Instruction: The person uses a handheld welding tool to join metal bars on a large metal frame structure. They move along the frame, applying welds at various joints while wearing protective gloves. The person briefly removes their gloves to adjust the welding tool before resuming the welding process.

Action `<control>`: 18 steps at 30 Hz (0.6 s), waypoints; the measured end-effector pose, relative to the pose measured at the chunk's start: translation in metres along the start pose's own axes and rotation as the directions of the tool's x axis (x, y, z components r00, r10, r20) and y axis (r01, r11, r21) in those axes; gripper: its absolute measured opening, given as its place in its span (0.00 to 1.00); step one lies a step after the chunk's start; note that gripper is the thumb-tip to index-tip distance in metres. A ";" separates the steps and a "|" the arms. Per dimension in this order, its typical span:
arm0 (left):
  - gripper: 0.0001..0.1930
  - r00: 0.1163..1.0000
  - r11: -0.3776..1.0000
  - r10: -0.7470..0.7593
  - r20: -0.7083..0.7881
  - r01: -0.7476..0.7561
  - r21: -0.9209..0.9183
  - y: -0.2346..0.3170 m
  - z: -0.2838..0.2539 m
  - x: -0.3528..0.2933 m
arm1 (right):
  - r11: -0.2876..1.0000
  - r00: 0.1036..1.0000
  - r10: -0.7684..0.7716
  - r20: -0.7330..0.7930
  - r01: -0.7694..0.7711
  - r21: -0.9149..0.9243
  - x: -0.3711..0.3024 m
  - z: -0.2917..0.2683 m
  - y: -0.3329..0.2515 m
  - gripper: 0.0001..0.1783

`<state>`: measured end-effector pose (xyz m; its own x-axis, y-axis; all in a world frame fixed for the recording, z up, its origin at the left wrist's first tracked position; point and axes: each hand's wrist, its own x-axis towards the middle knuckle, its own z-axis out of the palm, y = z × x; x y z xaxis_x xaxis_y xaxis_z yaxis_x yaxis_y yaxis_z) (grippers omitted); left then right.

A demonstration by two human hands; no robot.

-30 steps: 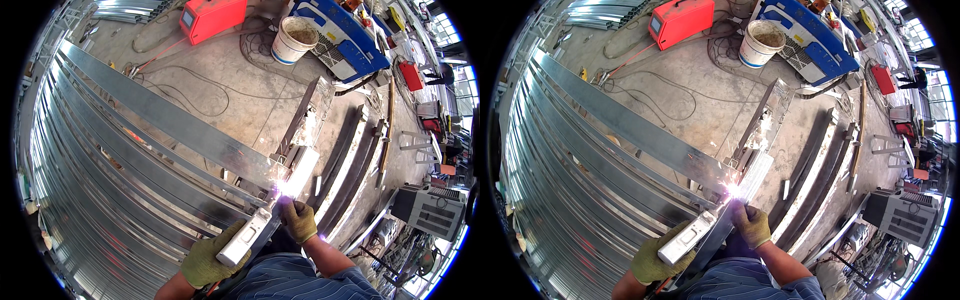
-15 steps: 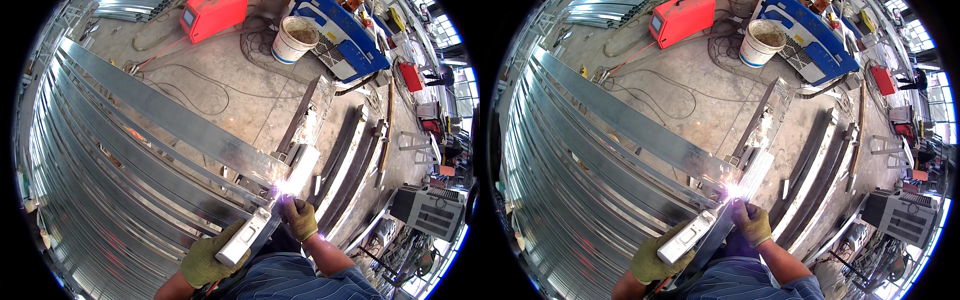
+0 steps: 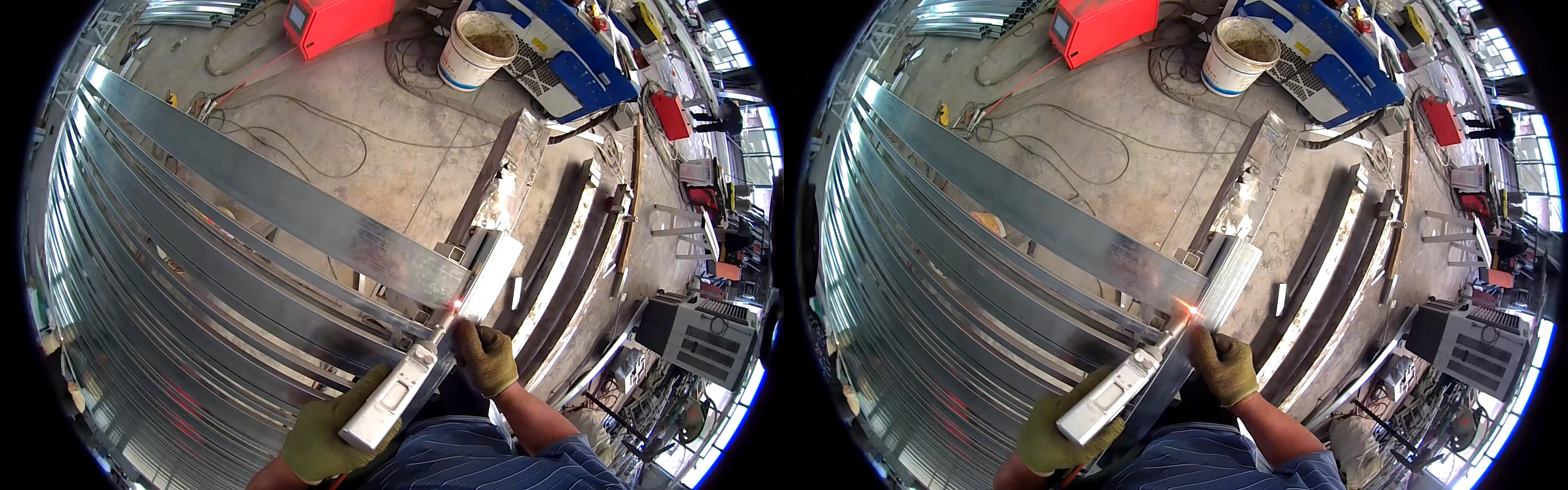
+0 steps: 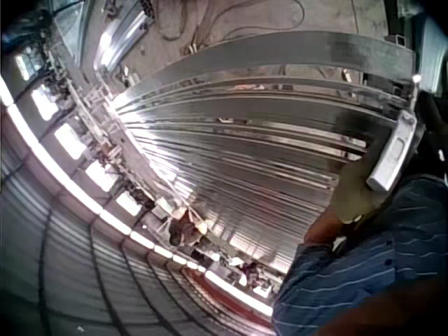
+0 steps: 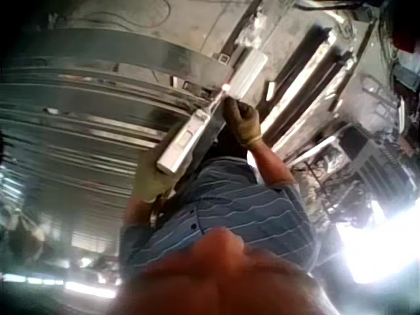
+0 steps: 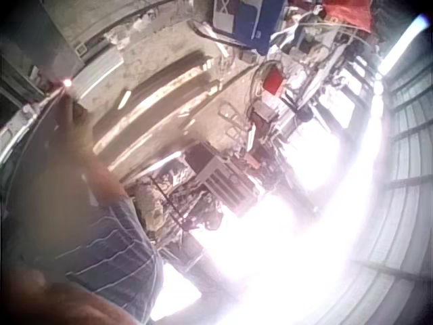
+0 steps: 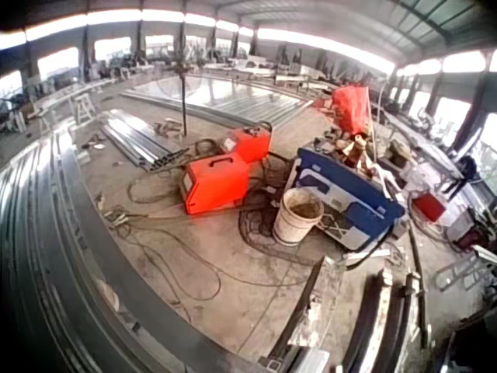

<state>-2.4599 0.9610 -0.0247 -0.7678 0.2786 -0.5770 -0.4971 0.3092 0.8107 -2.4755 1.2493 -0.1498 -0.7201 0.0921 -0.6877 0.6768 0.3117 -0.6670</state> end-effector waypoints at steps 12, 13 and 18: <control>0.38 0.988 0.913 0.154 0.019 -0.150 0.380 -0.006 0.025 -0.008 | 1.000 1.000 0.010 -0.008 -0.011 -0.027 0.002 -0.004 0.003 0.27; 0.38 0.991 0.899 0.128 0.031 -0.129 0.418 -0.008 0.029 -0.010 | 1.000 1.000 0.009 -0.005 -0.009 -0.030 0.001 -0.004 0.002 0.27; 0.47 0.992 0.851 -0.019 0.122 -0.048 0.522 -0.008 0.032 -0.018 | 1.000 1.000 0.016 -0.005 -0.016 -0.002 -0.002 -0.001 -0.006 0.31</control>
<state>-2.4291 0.9826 -0.0236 -0.7031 0.3814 -0.6001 -0.1753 0.7250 0.6661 -2.4786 1.2483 -0.1442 -0.7101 0.1021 -0.6967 0.6878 0.3123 -0.6552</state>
